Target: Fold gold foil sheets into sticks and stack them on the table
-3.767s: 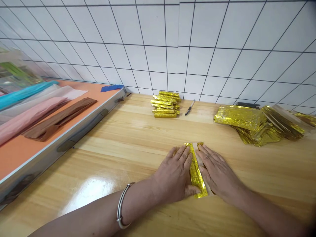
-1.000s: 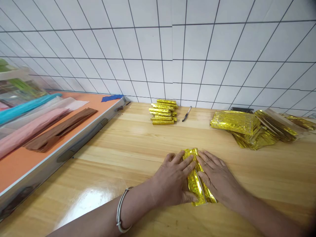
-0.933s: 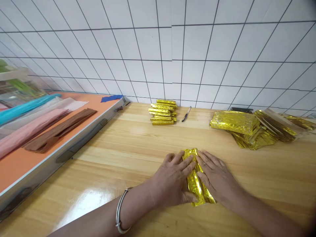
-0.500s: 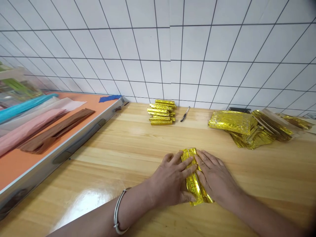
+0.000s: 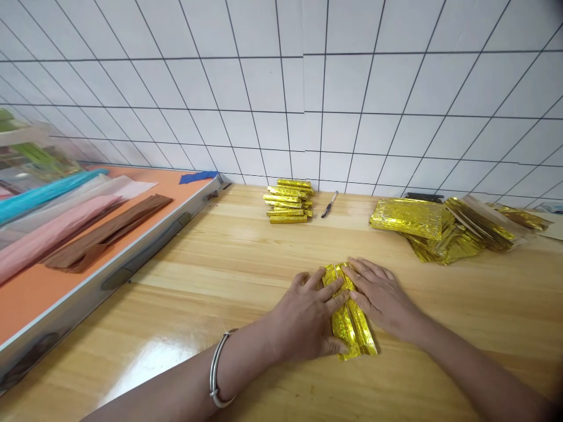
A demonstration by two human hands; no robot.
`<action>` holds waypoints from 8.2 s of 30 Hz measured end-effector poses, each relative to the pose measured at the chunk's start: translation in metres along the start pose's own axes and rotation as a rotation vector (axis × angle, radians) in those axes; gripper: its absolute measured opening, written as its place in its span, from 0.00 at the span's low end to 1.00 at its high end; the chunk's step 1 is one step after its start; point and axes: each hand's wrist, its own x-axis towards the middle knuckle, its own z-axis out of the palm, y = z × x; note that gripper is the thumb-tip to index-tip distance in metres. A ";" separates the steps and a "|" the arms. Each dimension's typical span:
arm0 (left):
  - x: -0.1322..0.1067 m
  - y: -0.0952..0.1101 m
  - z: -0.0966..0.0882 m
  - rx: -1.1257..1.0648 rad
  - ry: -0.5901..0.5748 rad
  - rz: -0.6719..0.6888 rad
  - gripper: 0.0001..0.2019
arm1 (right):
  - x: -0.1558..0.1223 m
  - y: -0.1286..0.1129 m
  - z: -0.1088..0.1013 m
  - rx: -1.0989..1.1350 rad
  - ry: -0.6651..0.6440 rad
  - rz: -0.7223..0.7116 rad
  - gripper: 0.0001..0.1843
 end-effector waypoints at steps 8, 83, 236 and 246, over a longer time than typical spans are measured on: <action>-0.001 0.000 0.004 0.009 0.021 0.004 0.40 | -0.035 0.010 -0.014 0.205 -0.102 -0.046 0.36; -0.003 0.000 0.000 0.055 0.022 0.034 0.40 | -0.038 -0.016 -0.011 0.111 -0.024 -0.062 0.22; 0.009 -0.042 0.017 -0.126 0.130 0.309 0.21 | -0.094 -0.039 -0.011 -0.008 -0.067 -0.330 0.35; 0.034 -0.036 0.013 -0.089 0.169 0.208 0.18 | -0.094 -0.039 -0.010 -0.063 -0.060 -0.345 0.35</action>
